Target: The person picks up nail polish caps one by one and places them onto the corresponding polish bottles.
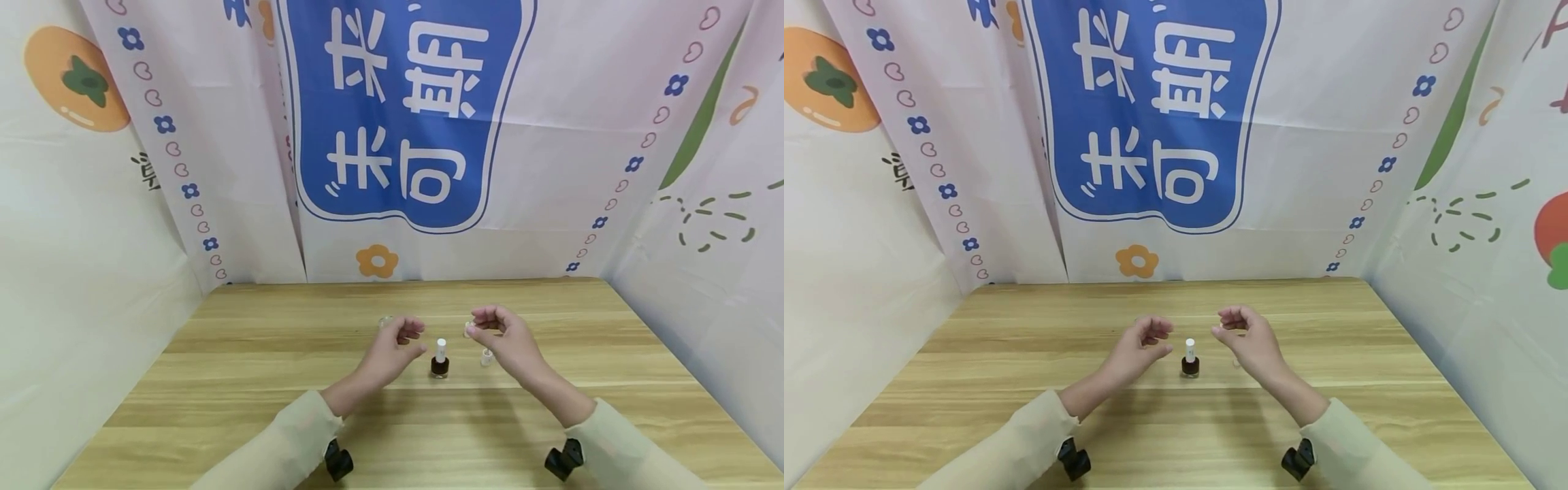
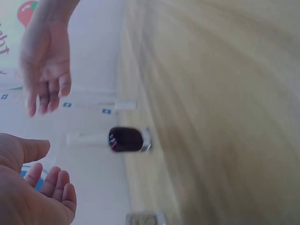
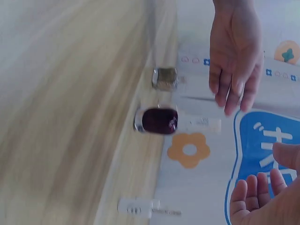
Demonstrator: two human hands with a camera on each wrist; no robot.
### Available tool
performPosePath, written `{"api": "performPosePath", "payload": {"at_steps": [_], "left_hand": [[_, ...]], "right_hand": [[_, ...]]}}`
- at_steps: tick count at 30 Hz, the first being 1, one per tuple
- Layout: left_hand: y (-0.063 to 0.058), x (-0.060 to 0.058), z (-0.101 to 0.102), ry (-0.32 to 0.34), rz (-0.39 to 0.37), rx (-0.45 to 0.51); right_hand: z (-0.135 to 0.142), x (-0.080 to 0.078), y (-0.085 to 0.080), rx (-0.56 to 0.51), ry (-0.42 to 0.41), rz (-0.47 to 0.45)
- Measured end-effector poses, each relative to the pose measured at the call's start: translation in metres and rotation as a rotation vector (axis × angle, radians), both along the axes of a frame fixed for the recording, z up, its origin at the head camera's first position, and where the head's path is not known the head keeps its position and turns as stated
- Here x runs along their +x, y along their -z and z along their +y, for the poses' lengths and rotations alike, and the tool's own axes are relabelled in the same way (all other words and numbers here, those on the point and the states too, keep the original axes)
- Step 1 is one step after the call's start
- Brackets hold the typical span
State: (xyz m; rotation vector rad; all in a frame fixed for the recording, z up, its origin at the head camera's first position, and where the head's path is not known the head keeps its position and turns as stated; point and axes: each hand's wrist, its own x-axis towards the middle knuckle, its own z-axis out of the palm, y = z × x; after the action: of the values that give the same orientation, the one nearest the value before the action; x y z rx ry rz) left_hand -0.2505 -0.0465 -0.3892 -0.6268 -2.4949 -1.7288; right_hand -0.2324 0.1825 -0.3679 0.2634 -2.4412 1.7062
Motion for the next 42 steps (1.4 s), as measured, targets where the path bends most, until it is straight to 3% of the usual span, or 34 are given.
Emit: {"api": "performPosePath", "payload": {"at_steps": [10, 20, 28, 42], "left_hand": [[-0.003, -0.005, -0.039, -0.091, 0.031, 0.069], [0.008, -0.010, -0.071, -0.127, 0.046, -0.010], [0.025, -0.016, -0.079, -0.111, 0.004, -0.054], [0.039, -0.025, -0.075, -0.096, -0.086, -0.174]], "right_hand": [[0.030, -0.002, 0.001, 0.038, 0.039, 0.036], [0.052, -0.009, 0.013, 0.129, 0.030, 0.020], [0.062, -0.019, 0.025, 0.152, -0.012, -0.046], [0.070, -0.029, 0.044, 0.242, -0.106, -0.117]]}}
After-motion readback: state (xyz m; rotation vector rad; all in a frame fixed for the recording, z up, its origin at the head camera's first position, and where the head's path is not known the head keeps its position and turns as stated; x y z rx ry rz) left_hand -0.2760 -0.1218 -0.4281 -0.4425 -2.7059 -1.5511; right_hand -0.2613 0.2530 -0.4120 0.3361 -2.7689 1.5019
